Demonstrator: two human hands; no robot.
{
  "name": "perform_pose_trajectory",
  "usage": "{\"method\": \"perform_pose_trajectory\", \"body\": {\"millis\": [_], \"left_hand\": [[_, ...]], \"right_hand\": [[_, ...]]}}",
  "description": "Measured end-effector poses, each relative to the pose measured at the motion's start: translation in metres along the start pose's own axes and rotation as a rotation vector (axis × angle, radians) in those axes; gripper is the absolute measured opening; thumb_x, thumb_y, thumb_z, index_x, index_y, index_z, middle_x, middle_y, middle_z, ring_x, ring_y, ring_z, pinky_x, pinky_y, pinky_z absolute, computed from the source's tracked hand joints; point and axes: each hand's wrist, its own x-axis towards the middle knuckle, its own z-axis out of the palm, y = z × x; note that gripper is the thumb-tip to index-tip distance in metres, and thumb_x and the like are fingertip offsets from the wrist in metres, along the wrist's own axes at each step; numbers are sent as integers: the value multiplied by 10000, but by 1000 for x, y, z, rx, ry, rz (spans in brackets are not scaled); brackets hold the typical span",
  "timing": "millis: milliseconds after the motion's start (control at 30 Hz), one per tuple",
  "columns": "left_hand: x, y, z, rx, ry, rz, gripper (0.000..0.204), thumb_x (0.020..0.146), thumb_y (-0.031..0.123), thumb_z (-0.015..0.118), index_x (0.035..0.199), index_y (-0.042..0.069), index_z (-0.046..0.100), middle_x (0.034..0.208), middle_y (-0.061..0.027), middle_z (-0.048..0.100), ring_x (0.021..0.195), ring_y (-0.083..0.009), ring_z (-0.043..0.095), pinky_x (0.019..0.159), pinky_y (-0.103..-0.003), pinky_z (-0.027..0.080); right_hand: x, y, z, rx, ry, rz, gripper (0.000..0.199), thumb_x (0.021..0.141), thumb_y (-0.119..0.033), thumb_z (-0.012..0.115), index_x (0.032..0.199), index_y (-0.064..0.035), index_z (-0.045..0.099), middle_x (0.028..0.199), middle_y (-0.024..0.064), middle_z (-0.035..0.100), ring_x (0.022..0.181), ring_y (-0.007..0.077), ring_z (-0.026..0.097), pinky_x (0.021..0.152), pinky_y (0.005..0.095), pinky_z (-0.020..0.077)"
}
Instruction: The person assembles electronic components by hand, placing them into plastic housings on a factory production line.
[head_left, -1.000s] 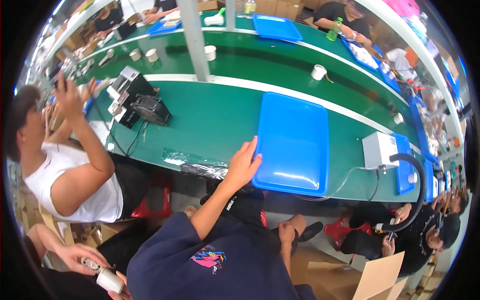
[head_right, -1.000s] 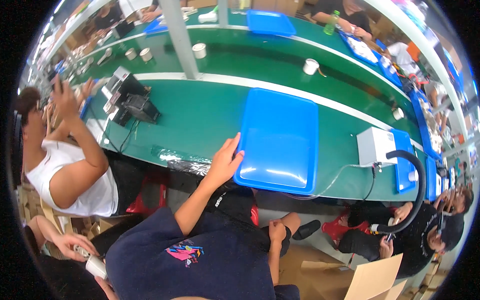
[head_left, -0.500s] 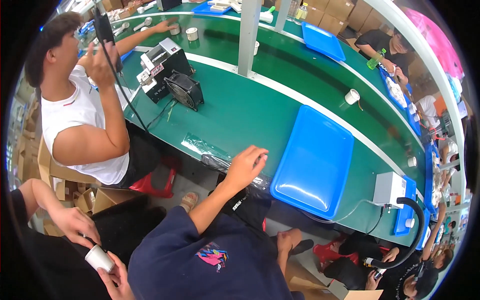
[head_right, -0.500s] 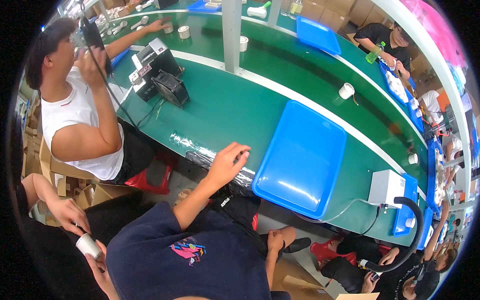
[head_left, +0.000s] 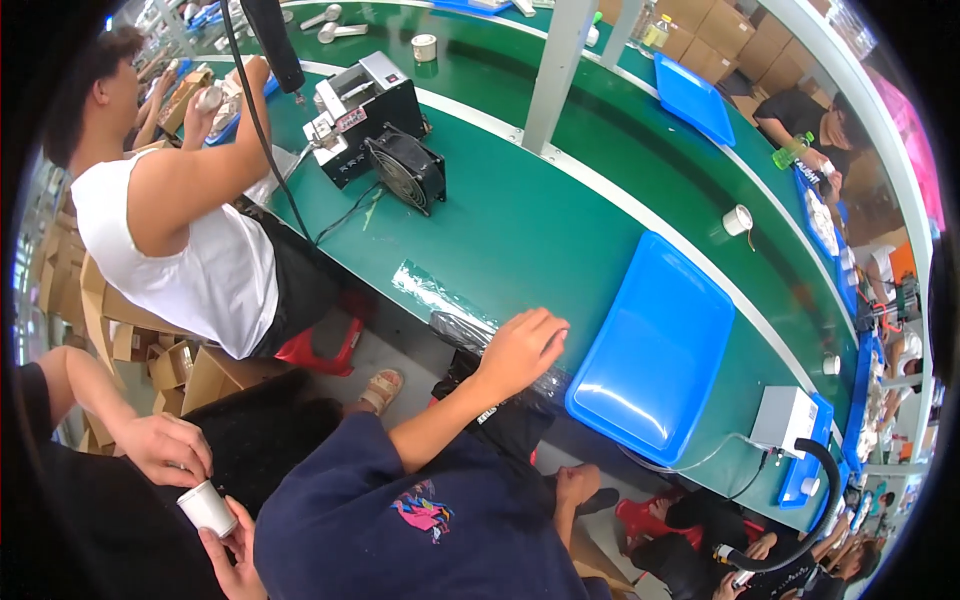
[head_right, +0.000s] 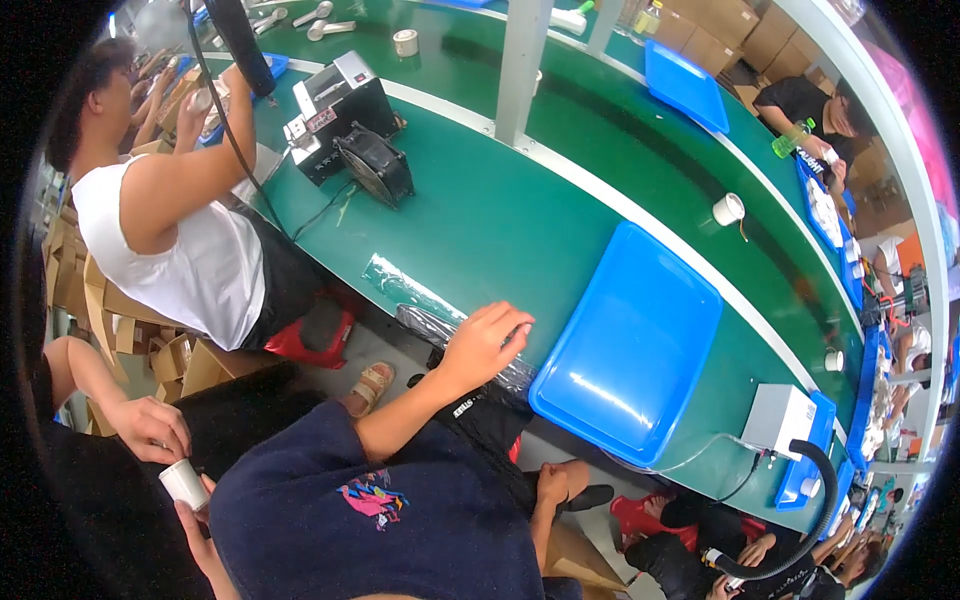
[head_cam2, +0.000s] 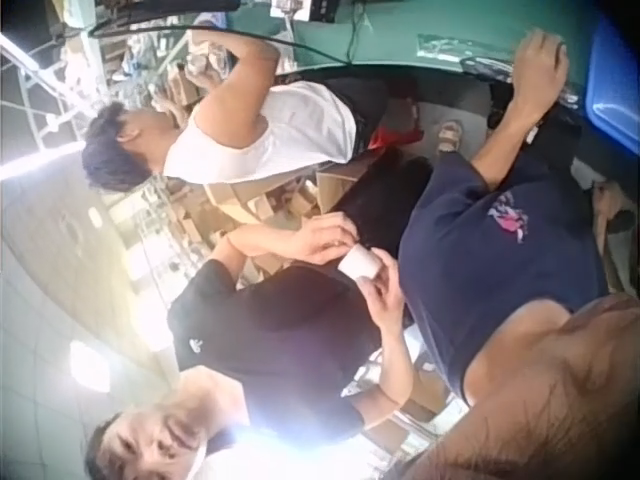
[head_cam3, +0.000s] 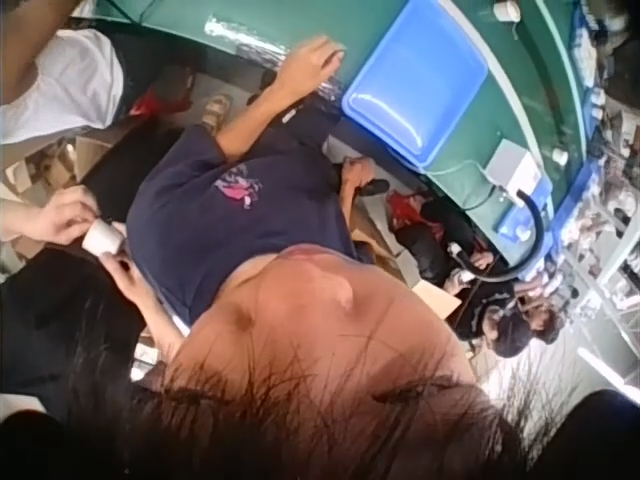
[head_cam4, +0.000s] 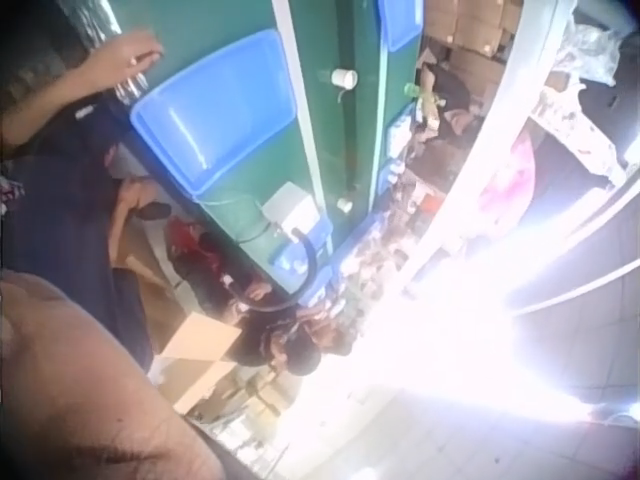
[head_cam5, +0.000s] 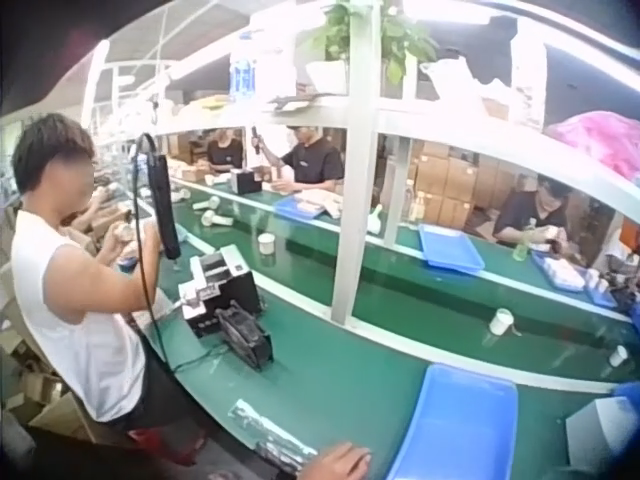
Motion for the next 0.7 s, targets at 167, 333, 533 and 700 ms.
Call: {"method": "perform_pose_trajectory", "body": {"millis": [167,333,533,700], "left_hand": [[-2,0,3,6,34,5,111,862,83,651,967,48,642,872,-106,634,807,-320,621,722,-418,504],[-1,4,2,6,30,22,86,851,71,637,922,29,616,869,-114,613,812,-314,613,740,-423,498],[-2,-1,4,39,49,44,83,869,72,640,947,45,630,854,-106,618,773,-316,614,700,-416,498],[-2,-1,6,44,35,57,86,858,68,638,935,35,619,862,-116,612,788,-322,612,714,-422,497]], "right_hand": [[0,10,6,-54,70,-87,173,565,-190,756,519,-78,631,683,128,601,733,349,597,656,488,450],[-6,32,23,9,19,-40,143,568,-179,735,520,-86,637,709,140,603,745,350,593,675,475,448],[-5,-8,-22,164,-32,24,236,731,-231,688,659,-7,705,631,199,621,713,379,634,724,445,467],[-9,13,-4,122,79,-182,314,819,-265,654,708,25,691,669,214,632,695,379,650,692,459,479]]}}
